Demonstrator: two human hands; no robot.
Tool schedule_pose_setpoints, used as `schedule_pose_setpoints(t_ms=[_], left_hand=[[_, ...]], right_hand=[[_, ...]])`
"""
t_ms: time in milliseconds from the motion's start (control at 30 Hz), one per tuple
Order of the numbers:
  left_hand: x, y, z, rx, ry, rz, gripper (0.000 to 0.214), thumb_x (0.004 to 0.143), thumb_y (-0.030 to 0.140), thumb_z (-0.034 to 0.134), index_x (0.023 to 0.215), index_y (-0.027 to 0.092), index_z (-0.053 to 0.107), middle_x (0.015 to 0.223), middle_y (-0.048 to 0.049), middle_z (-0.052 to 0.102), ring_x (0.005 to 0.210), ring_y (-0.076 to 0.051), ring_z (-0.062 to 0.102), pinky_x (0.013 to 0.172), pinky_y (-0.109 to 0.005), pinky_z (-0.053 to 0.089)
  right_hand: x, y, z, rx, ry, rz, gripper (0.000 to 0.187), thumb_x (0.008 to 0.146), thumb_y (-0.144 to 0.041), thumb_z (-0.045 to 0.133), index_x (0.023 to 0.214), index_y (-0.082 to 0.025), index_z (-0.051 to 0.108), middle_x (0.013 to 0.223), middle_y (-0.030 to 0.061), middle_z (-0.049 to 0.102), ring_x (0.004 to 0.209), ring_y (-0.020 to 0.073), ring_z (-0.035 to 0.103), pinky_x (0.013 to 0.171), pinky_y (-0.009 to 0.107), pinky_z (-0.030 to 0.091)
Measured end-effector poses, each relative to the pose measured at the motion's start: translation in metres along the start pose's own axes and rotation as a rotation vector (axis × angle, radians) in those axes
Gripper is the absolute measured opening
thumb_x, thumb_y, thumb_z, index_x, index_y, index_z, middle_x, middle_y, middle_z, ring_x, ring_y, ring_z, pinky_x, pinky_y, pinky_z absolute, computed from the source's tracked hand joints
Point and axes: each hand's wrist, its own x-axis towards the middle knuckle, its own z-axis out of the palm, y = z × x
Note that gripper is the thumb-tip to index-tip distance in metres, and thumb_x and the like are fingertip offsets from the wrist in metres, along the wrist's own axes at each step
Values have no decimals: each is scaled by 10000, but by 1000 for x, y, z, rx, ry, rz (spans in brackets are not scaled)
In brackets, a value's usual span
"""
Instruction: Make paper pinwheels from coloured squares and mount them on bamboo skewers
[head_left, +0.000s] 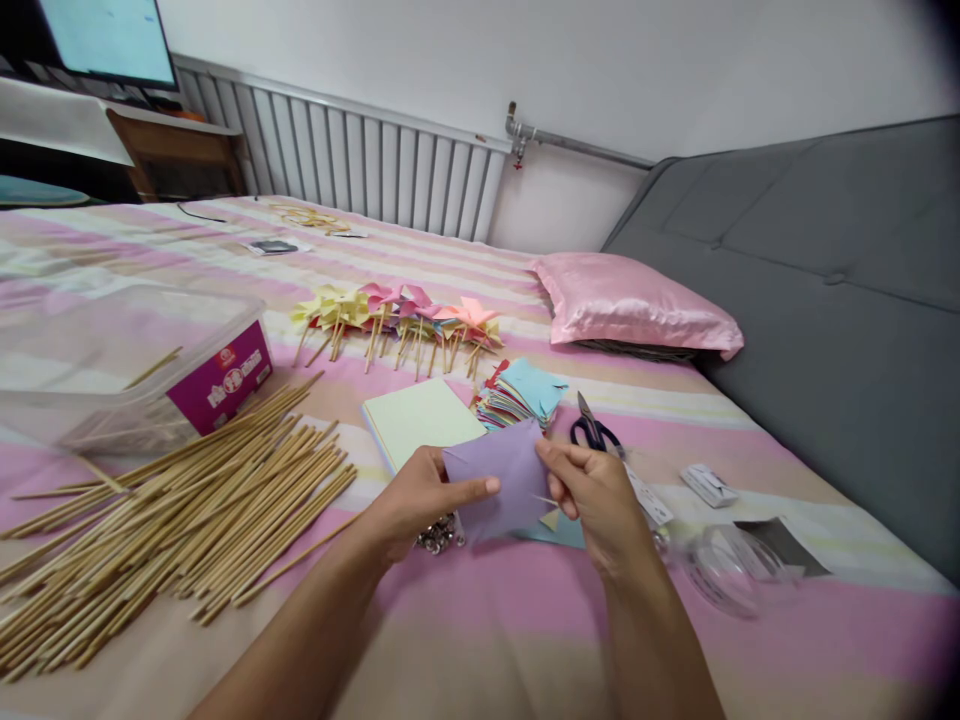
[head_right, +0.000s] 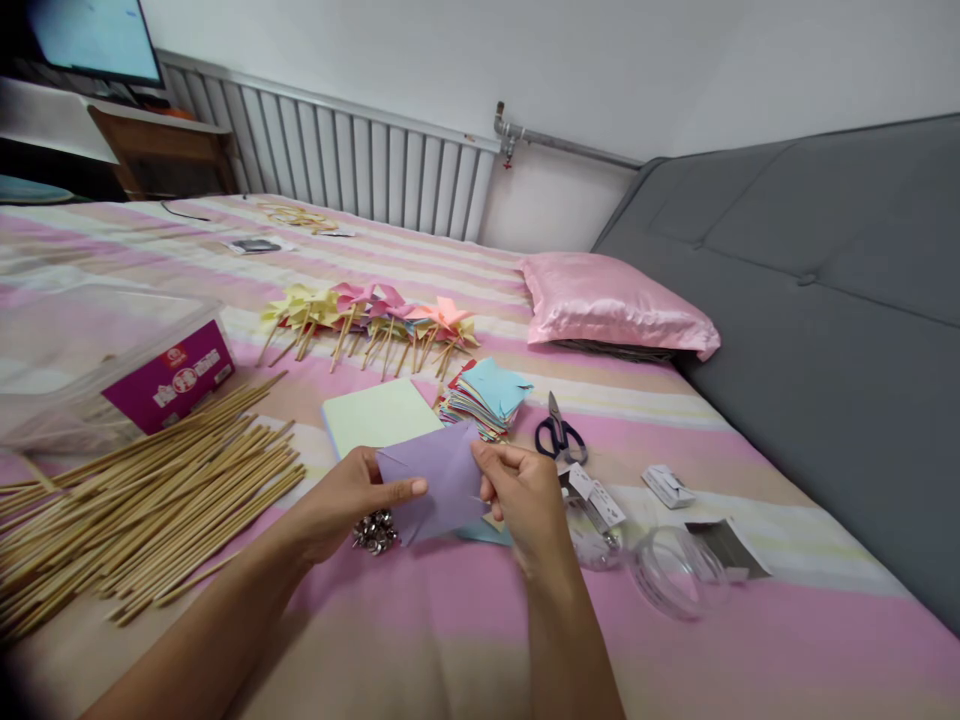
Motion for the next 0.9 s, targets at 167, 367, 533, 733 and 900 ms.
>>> schedule_pose_setpoints(t_ms=[167,367,533,733,900], left_hand=[[3,-6,0,-41,42,-47,216,615,330,770,696,136,720,625,-18,658,537,-119,541,504,-198,389],[7,-9,-2,-189,196,-72,302,625,321,767,833,108,716,796,-84,720,697,-185,636,624,-244,475],[11,-5,-4,-375,384,-50,297,633,201,755,907,108,686,823,-76,727,702,-169,649,624,-228,503],[10,-3,-2,-491,365,18,220,693,157,705,907,117,672,819,-58,726,675,-153,648,622,-225,515],[5,-4,5,-475,232,-7,233,714,186,701,932,110,674,901,-87,715,759,-174,649,682,-246,514]], right_hand=[[3,3,1,35,-32,-49,421,704,-483,659,499,-134,544,437,-36,485,320,15,308,336,169,224],[-6,-7,6,28,61,-175,432,736,-388,669,1094,-156,601,568,-34,586,389,55,422,394,187,354],[-12,-10,3,-98,-11,-305,272,776,-346,634,989,-177,645,579,-17,624,400,82,508,406,206,421],[-11,-5,9,-260,-425,-305,355,778,-181,592,1127,-232,632,867,34,715,697,149,674,675,289,545],[-8,0,12,-299,-376,-397,231,779,-153,588,949,-236,720,900,30,734,788,172,675,724,293,525]])
